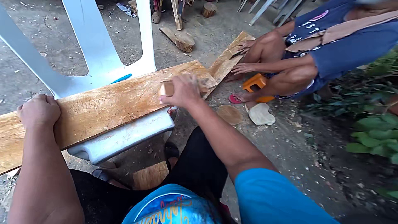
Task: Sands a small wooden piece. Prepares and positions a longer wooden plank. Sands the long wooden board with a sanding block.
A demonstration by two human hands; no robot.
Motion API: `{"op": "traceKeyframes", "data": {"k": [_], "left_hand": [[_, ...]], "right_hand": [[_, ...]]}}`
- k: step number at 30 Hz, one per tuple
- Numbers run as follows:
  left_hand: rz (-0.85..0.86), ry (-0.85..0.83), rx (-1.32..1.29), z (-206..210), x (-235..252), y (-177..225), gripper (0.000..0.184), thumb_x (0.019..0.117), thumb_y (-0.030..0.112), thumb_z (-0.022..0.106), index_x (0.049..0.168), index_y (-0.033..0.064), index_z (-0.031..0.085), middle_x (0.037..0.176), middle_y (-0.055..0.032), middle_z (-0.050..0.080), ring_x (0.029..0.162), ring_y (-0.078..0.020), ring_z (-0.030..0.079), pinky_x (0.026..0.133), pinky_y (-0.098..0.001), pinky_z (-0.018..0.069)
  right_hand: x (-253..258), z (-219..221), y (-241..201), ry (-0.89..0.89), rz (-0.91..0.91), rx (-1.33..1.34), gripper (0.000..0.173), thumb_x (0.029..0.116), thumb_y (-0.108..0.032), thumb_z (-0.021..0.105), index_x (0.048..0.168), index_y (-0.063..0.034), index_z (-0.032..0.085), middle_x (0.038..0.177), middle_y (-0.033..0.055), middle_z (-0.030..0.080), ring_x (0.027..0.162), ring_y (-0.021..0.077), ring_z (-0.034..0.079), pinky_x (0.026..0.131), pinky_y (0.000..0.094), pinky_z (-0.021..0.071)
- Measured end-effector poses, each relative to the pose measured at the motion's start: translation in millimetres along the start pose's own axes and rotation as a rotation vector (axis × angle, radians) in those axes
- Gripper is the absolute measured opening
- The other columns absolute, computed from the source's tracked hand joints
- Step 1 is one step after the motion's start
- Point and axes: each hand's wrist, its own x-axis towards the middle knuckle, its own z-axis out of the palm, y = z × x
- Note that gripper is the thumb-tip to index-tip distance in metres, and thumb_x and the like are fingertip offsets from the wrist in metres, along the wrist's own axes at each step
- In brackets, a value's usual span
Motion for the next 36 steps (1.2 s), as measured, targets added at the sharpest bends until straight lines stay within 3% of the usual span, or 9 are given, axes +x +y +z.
{"op": "traceKeyframes", "data": {"k": [4, 7, 12, 17, 20, 24, 31, 33, 36], "left_hand": [[0.047, 0.034, 0.002, 9, 11, -17, 0.060, 0.1112, 0.038, 0.026, 0.115, -0.0114, 0.059, 0.118, -0.0413, 0.061, 0.121, -0.0600, 0.055, 0.103, -0.0799, 0.0305], [0.042, 0.033, -0.005, 13, 17, -27, 0.063, 0.1109, 0.042, 0.024, 0.118, -0.0105, 0.059, 0.119, -0.0414, 0.060, 0.120, -0.0601, 0.055, 0.099, -0.0802, 0.0340], [0.016, -0.020, -0.083, 4, 8, -13, 0.057, 0.1133, 0.035, 0.027, 0.121, -0.0138, 0.056, 0.122, -0.0443, 0.057, 0.121, -0.0609, 0.054, 0.097, -0.0779, 0.0384], [0.035, 0.025, -0.030, 12, 12, -20, 0.061, 0.1119, 0.039, 0.025, 0.119, -0.0118, 0.058, 0.119, -0.0431, 0.060, 0.120, -0.0610, 0.054, 0.100, -0.0800, 0.0343], [0.051, 0.037, -0.036, 9, 11, -15, 0.058, 0.1118, 0.036, 0.027, 0.112, -0.0122, 0.059, 0.113, -0.0421, 0.062, 0.118, -0.0598, 0.056, 0.104, -0.0789, 0.0304], [0.015, -0.005, -0.010, -2, -2, 4, 0.054, 0.1126, 0.031, 0.028, 0.117, -0.0133, 0.059, 0.118, -0.0429, 0.061, 0.122, -0.0595, 0.055, 0.107, -0.0770, 0.0297], [0.017, 0.038, -0.006, 11, 7, -16, 0.054, 0.1114, 0.036, 0.030, 0.112, -0.0078, 0.062, 0.113, -0.0382, 0.064, 0.115, -0.0576, 0.059, 0.100, -0.0786, 0.0349], [0.026, 0.031, -0.007, 11, 9, -20, 0.056, 0.1117, 0.038, 0.029, 0.113, -0.0075, 0.062, 0.112, -0.0385, 0.064, 0.115, -0.0577, 0.059, 0.099, -0.0785, 0.0353], [0.025, -0.003, 0.004, 5, 3, -14, 0.057, 0.1123, 0.038, 0.028, 0.117, -0.0095, 0.061, 0.116, -0.0401, 0.062, 0.119, -0.0582, 0.056, 0.102, -0.0765, 0.0345]], "right_hand": [[-7, 19, -165, 0.043, -0.427, 0.171, 0.087, 0.0717, -0.086, 0.064, 0.114, -0.0100, 0.073, 0.112, 0.0098, 0.072, 0.112, 0.0299, 0.065, 0.103, 0.0567, 0.0436], [-5, 13, -213, -0.117, -0.579, 0.227, 0.080, 0.0782, -0.079, 0.065, 0.126, -0.0145, 0.070, 0.124, 0.0058, 0.068, 0.120, 0.0254, 0.060, 0.107, 0.0512, 0.0396], [-9, -3, -101, -0.012, -0.427, 0.193, 0.073, 0.0781, -0.068, 0.074, 0.119, -0.0076, 0.073, 0.119, 0.0124, 0.072, 0.118, 0.0308, 0.065, 0.107, 0.0546, 0.0429], [6, -4, 73, 0.016, 0.021, -0.037, 0.092, 0.0796, -0.081, 0.062, 0.125, -0.0011, 0.067, 0.127, 0.0221, 0.067, 0.123, 0.0408, 0.062, 0.106, 0.0656, 0.0401], [17, -9, 111, -0.044, 0.231, -0.092, 0.097, 0.0806, -0.083, 0.058, 0.131, 0.0004, 0.062, 0.136, 0.0237, 0.062, 0.131, 0.0427, 0.056, 0.109, 0.0675, 0.0359], [18, -5, 46, -0.030, 0.115, -0.031, 0.097, 0.0775, -0.082, 0.063, 0.125, 0.0026, 0.065, 0.129, 0.0245, 0.065, 0.126, 0.0427, 0.059, 0.109, 0.0661, 0.0372], [5, 16, -196, -0.106, -0.521, 0.213, 0.084, 0.0767, -0.083, 0.064, 0.122, -0.0117, 0.070, 0.119, 0.0084, 0.070, 0.117, 0.0280, 0.062, 0.105, 0.0539, 0.0412], [7, 10, -210, -0.213, -0.565, 0.231, 0.080, 0.0823, -0.077, 0.064, 0.129, -0.0128, 0.066, 0.128, 0.0072, 0.066, 0.126, 0.0266, 0.057, 0.111, 0.0532, 0.0372], [5, 7, -158, -0.079, -0.482, 0.244, 0.072, 0.0807, -0.069, 0.073, 0.121, -0.0095, 0.071, 0.119, 0.0101, 0.070, 0.118, 0.0292, 0.062, 0.105, 0.0527, 0.0425]]}}
